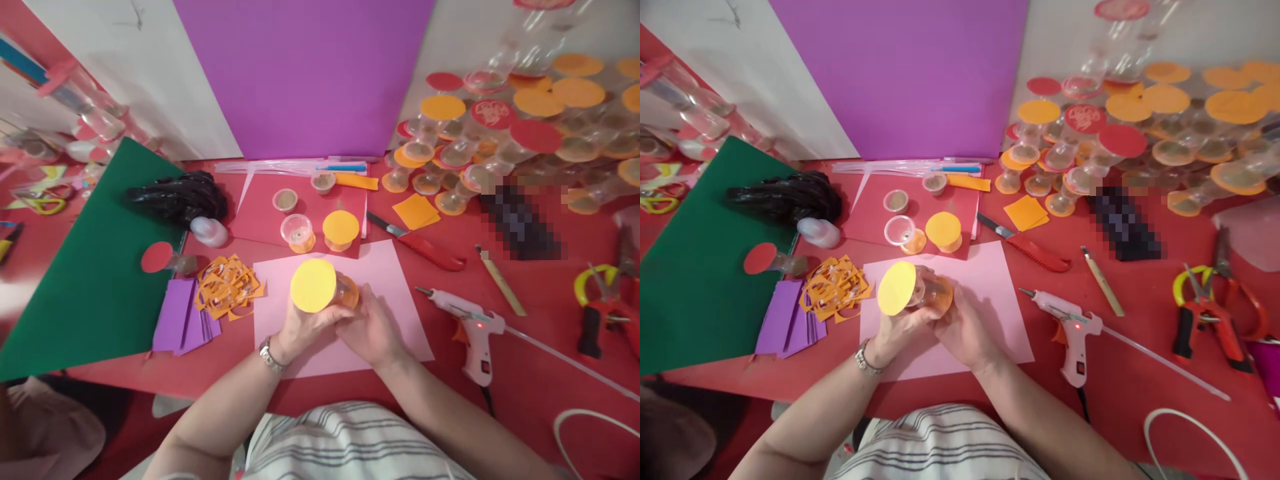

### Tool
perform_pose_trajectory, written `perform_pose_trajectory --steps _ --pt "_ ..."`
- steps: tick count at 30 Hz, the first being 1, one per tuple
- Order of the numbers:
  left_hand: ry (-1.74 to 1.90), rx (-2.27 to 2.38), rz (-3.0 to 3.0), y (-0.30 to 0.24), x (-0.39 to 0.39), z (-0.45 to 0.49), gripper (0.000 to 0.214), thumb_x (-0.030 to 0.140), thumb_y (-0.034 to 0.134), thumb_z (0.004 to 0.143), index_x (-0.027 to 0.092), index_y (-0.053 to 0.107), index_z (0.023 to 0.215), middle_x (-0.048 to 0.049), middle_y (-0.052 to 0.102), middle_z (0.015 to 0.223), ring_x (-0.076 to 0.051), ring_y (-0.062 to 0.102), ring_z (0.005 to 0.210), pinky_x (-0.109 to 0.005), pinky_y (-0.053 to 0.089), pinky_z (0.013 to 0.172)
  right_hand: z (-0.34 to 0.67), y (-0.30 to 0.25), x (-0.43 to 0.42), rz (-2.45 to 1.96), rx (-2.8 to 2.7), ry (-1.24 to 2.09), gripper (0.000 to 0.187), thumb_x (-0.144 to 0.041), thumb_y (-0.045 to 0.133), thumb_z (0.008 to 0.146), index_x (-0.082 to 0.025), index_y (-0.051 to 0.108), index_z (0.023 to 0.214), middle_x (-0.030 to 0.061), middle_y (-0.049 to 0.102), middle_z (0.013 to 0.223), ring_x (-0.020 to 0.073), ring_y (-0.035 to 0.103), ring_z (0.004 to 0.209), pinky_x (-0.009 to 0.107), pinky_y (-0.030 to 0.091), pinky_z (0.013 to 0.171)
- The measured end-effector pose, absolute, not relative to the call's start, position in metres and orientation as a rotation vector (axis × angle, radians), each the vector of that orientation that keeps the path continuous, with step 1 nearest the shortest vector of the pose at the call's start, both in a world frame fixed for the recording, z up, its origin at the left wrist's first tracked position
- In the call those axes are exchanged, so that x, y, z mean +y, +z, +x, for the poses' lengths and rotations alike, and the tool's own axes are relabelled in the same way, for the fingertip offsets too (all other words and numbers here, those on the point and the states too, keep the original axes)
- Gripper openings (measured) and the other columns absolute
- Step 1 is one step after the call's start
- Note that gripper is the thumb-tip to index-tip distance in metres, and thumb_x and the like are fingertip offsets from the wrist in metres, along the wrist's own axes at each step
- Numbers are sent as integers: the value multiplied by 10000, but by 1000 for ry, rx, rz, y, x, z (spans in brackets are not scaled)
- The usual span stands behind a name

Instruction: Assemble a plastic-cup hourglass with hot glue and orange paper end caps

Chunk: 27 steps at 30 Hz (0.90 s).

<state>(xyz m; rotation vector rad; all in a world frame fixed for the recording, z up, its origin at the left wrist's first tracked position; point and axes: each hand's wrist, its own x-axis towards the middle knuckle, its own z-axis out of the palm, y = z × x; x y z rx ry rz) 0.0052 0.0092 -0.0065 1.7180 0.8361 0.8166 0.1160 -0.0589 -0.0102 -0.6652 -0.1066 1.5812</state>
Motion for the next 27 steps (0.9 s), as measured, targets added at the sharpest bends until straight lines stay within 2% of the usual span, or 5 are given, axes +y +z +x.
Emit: perform_pose_trajectory --steps 4,11,18,22,27 --pt "847 790 1593 -2 7 11 590 647 773 692 178 668 1035 -73 737 953 -244 698 923 -393 572 900 116 -8 -59 -641 -188 1562 400 -551 719 778 -291 710 1082 11 713 1115 196 639 1055 331 552 890" --pt "875 780 1521 1 8 16 507 604 752 736 175 686 997 -71 744 917 -237 705 877 -392 587 862 113 -8 -57 -643 -219 1530 380 -558 747 755 -295 730 1029 -9 729 1069 170 642 1043 297 540 933" --pt "829 719 1537 0 10 11 470 627 697 787 169 682 889 -68 748 898 -220 709 868 -349 595 856 117 -11 -56 -638 -175 1565 402 -554 731 777 -282 718 1074 18 728 1086 204 659 1005 357 561 868" --pt "792 735 1503 1 11 9 536 616 727 768 154 672 1034 -96 750 991 -226 710 898 -330 601 841 118 -13 -56 -636 -110 1552 428 -630 689 787 -277 726 1028 10 742 980 184 662 971 319 554 830" --pt "878 809 1478 7 12 11 568 607 803 673 157 667 992 -96 735 1014 -237 702 928 -343 600 862 116 -12 -58 -594 -132 1594 539 -716 657 759 -285 729 1075 21 741 1055 184 658 997 308 552 826"
